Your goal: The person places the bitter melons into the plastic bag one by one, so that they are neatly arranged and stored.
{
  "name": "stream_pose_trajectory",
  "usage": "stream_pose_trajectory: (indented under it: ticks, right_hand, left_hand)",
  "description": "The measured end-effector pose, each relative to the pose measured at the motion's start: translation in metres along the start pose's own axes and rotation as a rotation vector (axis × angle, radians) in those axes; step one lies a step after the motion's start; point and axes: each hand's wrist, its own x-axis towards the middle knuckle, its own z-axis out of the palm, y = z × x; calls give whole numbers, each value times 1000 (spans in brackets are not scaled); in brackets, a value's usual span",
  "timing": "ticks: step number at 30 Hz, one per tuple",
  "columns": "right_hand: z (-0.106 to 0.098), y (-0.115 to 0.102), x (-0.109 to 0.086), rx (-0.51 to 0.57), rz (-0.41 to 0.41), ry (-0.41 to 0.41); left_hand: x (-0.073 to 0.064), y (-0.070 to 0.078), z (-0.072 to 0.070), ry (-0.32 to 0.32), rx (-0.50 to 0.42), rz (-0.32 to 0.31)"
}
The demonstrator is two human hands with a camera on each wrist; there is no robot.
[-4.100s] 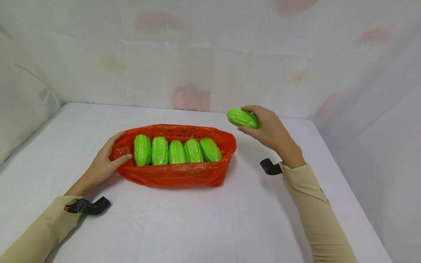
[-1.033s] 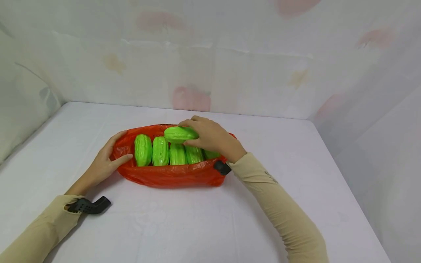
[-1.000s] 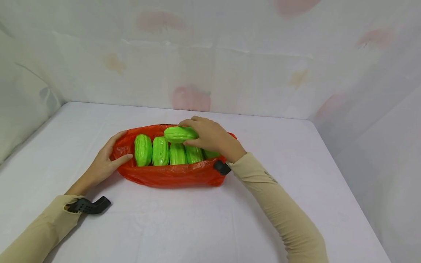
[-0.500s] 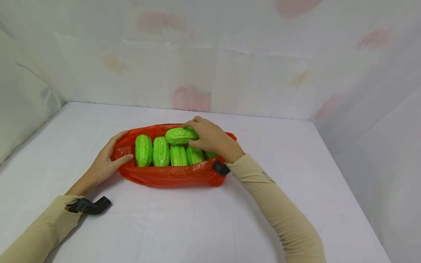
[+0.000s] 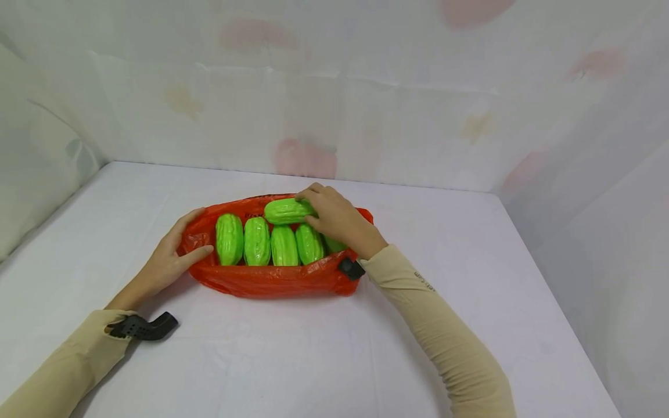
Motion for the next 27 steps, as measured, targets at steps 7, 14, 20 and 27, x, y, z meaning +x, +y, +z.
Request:
stream_pose_trajectory:
  ticks: [7,14,20,27]
  right_hand:
    - [2,1,3,-9,17,36]
    - [8,4,4,-21,26,69]
    - [7,4,6,-41,43,18]
    - [9,5,5,-8,66,-34]
  left_hand:
    - [0,0,2,1,-6,3]
    - [1,0,3,-2,-2,4]
    - [2,1,3,0,2,0]
    - [2,2,3,-1,-1,-1]
